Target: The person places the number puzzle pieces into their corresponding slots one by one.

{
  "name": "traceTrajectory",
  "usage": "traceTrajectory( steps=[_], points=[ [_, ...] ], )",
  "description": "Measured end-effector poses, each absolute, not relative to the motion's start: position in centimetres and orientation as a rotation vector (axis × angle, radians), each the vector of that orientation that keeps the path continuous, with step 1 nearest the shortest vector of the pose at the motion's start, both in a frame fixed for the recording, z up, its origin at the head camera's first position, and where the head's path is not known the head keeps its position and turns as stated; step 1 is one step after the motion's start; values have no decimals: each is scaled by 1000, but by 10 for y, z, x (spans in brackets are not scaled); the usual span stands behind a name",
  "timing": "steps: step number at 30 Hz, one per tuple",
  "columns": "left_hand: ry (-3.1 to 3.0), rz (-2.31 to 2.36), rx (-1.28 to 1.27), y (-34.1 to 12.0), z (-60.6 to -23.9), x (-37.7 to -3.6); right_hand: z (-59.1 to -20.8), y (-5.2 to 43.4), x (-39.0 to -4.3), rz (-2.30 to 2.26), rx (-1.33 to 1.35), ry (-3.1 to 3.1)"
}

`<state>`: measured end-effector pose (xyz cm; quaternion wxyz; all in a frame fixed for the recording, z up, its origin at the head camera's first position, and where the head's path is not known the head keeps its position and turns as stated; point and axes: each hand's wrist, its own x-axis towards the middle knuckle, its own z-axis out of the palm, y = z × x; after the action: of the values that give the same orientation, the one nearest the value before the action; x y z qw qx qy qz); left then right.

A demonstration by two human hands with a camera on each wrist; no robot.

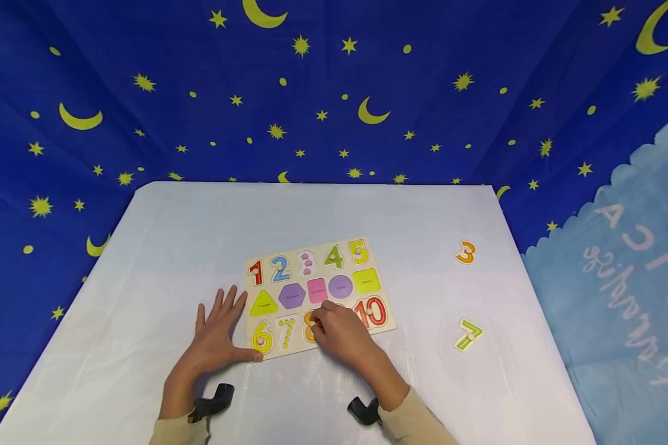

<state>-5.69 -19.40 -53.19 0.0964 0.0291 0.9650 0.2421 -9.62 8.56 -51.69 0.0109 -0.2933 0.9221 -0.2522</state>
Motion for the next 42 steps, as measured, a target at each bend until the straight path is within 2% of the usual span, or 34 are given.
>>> traceTrajectory(
  steps=[8, 17, 42],
  points=[
    [2848, 722, 79, -194, -531, -58, -514, 99, -101, -961, -907, 2826],
    [2856, 708, 68, -196, -531, -58, -506, 139, -116, -1248, -701, 2805],
    [2855, 718, 62, -194, -533, -56, -502, 239, -149, -1266, -320, 2962]
  ],
)
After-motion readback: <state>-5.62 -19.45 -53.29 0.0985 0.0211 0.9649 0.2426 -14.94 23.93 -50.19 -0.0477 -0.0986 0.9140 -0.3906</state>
